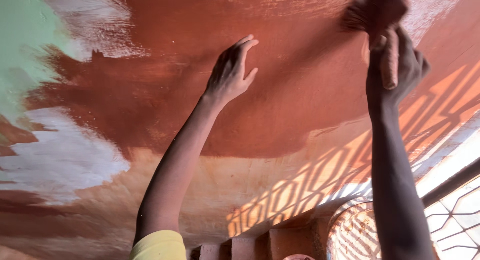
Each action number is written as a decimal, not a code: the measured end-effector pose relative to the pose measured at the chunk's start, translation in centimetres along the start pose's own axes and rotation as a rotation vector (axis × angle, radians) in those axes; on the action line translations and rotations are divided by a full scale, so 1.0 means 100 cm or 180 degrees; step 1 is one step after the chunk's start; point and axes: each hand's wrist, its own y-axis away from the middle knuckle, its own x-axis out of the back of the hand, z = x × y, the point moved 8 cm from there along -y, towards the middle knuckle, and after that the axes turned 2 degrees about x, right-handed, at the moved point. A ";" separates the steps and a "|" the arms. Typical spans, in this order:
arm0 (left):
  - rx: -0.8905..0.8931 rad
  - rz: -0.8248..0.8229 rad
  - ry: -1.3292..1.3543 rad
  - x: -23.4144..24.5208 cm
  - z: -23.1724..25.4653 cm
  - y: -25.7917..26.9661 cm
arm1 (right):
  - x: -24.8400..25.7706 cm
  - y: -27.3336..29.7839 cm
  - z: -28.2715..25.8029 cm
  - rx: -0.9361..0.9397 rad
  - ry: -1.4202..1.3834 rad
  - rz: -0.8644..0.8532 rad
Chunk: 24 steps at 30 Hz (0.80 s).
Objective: The person paints a wall with reddish-brown paint using a brush. They repeatedly dip the brush into a bucket and apply paint in broad strokes, covering patches of lighter-colored wall.
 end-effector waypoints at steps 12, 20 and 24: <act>0.0411 -0.0780 -0.1432 -0.103 0.031 -0.002 | -0.013 0.065 -0.006 0.0752 -0.0688 -0.0920; 0.0286 -0.0396 -0.1460 -0.128 0.022 -0.007 | -0.009 0.078 0.035 0.0142 -0.1016 -0.0723; 0.0048 0.0152 -0.1747 -0.132 0.020 -0.002 | -0.013 0.099 0.007 0.0188 -0.1266 -0.0764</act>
